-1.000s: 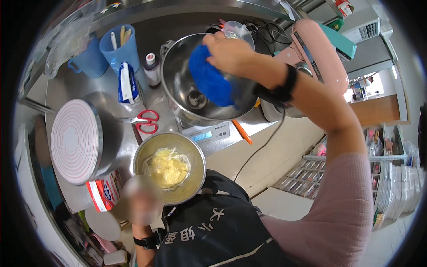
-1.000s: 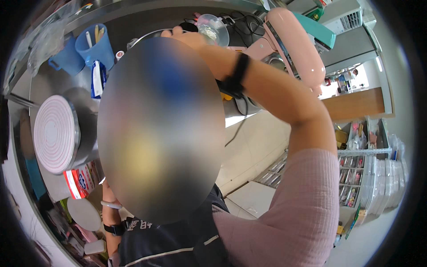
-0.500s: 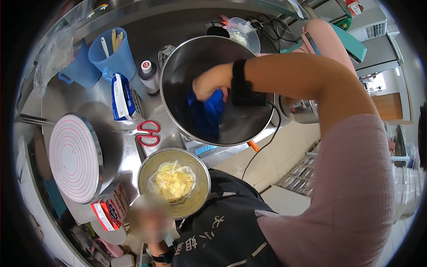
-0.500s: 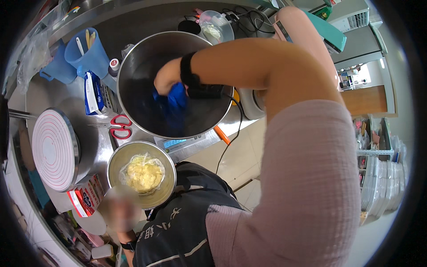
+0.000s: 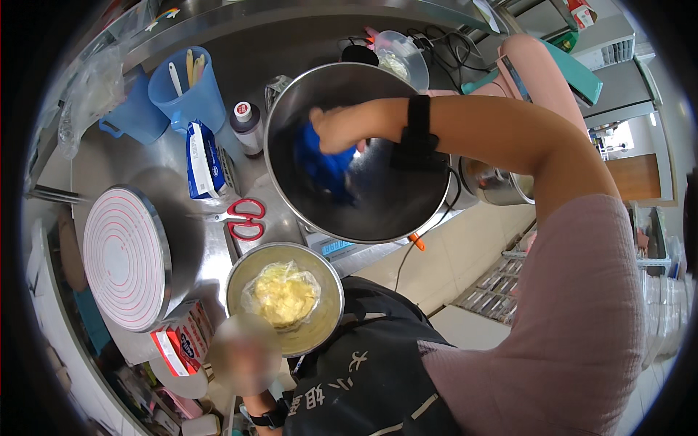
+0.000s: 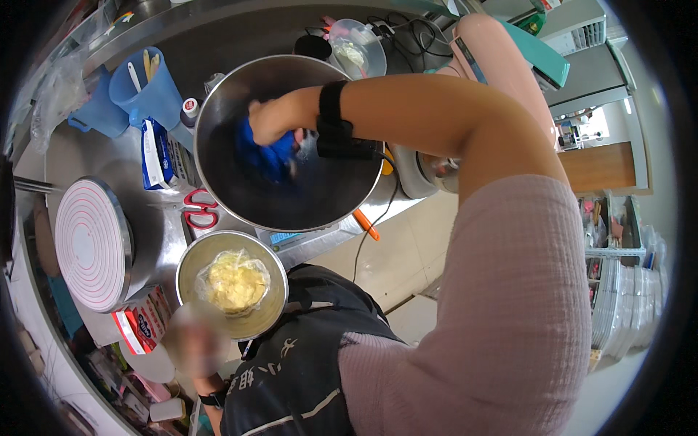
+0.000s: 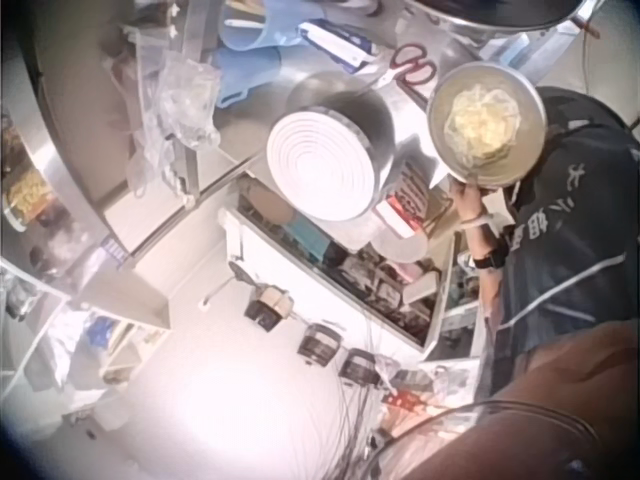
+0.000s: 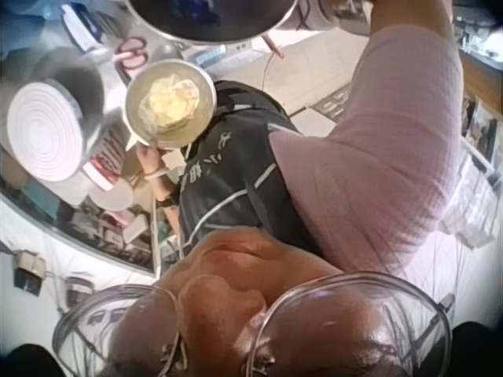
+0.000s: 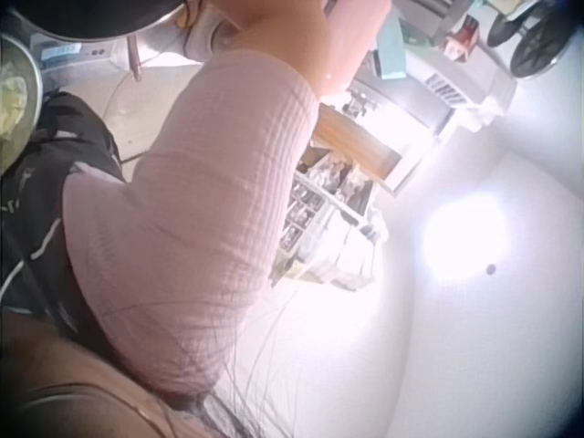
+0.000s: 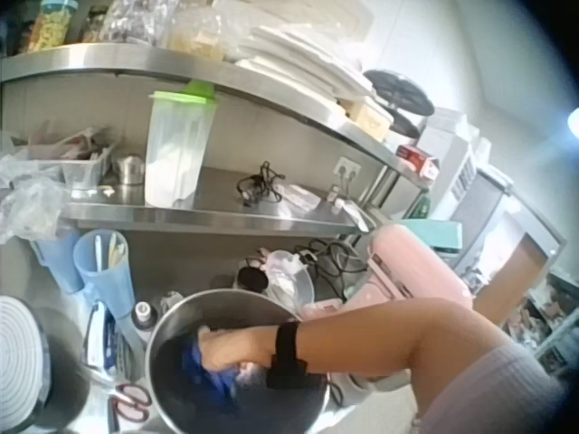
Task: The person prepares ingredients by weighing butter in a bowl, pouring cream from a carton into the bowl, and stirring a chocolate mixture in a smaller bowl.
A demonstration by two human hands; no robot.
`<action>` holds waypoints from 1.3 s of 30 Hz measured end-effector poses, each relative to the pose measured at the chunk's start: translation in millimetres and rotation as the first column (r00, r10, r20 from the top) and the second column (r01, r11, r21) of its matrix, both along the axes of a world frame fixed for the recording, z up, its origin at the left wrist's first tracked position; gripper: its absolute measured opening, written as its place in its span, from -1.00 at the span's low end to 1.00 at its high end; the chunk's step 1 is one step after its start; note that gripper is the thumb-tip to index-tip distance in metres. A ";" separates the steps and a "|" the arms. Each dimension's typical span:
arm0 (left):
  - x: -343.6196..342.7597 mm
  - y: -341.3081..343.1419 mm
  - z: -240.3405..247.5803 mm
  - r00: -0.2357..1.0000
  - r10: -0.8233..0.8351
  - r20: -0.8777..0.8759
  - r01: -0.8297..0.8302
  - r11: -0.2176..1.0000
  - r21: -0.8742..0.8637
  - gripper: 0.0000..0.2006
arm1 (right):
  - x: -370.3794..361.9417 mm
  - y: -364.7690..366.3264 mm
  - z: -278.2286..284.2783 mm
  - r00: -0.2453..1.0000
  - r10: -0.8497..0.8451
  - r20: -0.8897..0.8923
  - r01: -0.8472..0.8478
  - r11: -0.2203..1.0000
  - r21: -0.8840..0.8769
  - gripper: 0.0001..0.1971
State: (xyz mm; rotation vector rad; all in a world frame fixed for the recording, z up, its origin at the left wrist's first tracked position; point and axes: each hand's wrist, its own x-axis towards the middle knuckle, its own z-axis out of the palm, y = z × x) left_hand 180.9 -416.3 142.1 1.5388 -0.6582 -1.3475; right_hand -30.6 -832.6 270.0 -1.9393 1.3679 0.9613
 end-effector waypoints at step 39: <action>-57.0 97.0 86.7 0.811 0.575 -0.108 -0.471 0.751 0.463 -0.51 | 14.6 264.4 -45.2 0.784 0.030 0.621 -0.145 0.980 0.136 -0.42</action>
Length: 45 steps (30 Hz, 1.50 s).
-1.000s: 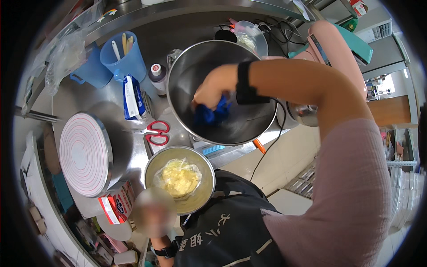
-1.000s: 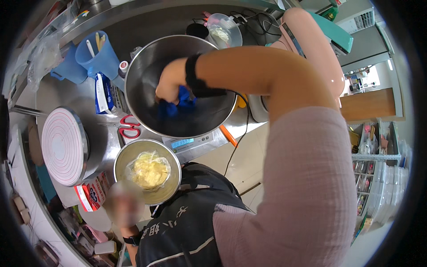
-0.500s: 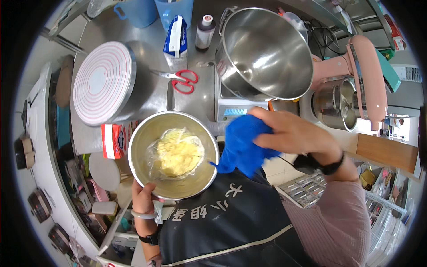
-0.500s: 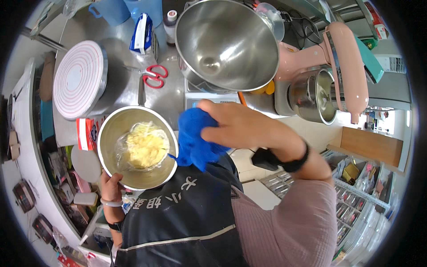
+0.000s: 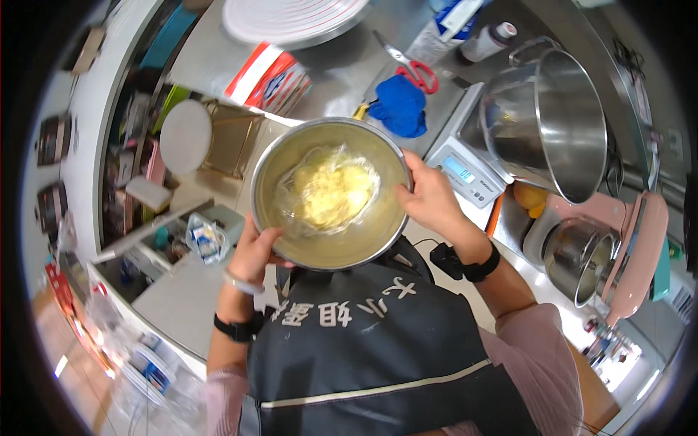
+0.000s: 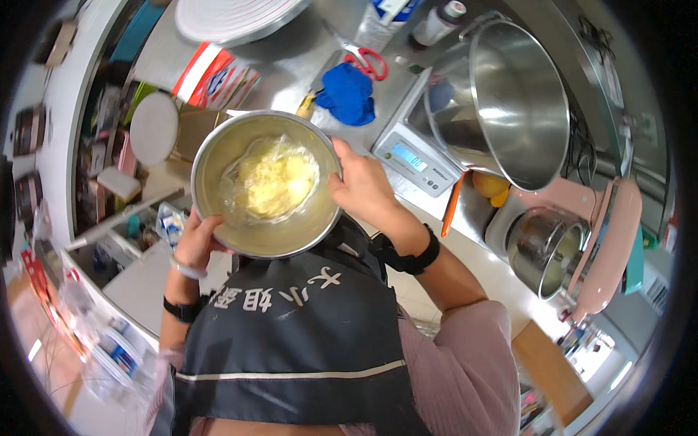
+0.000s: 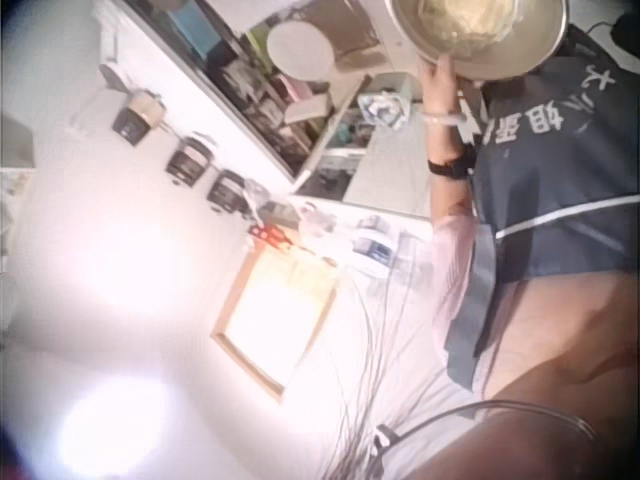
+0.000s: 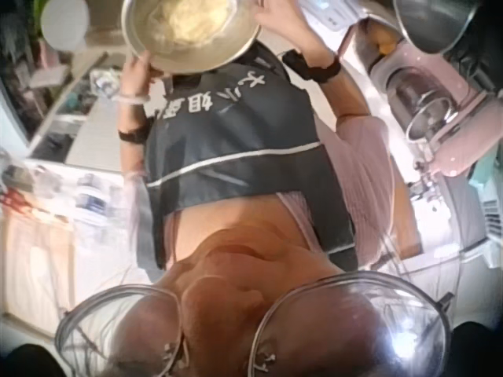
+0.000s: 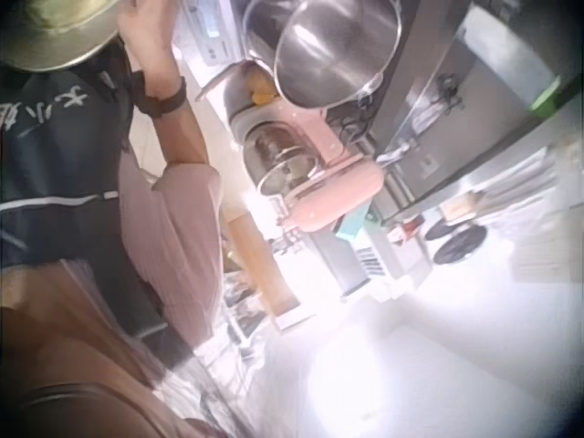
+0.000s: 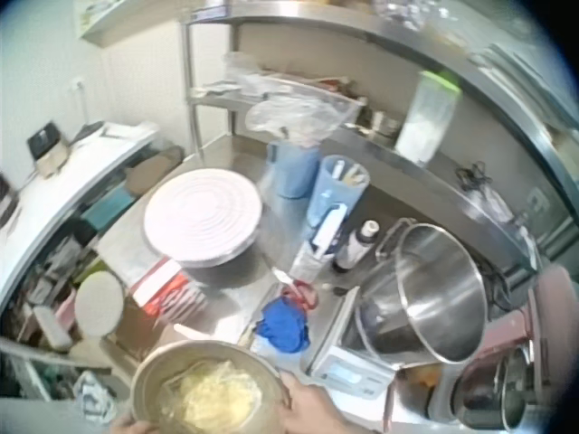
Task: The person prepares ingredients by weighing butter in a bowl, pouring cream from a carton into the bowl, and stirring a chocolate mixture in a smaller bowl.
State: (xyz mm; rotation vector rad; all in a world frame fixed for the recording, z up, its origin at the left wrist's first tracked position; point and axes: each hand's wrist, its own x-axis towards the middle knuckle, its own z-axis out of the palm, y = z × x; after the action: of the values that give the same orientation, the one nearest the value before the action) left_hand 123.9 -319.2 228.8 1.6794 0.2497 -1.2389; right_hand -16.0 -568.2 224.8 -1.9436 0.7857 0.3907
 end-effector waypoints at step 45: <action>-54.5 485.9 -381.5 -0.045 0.972 -0.233 -0.997 -0.027 0.077 -0.46 | 402.2 673.6 -329.8 0.908 0.394 -0.144 -0.068 0.478 0.876 -0.81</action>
State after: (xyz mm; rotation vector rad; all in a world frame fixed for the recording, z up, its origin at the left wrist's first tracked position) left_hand 69.5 166.6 -152.7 0.7019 1.2991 -0.1740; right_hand 386.2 105.4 -105.0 -0.9990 0.3614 1.0864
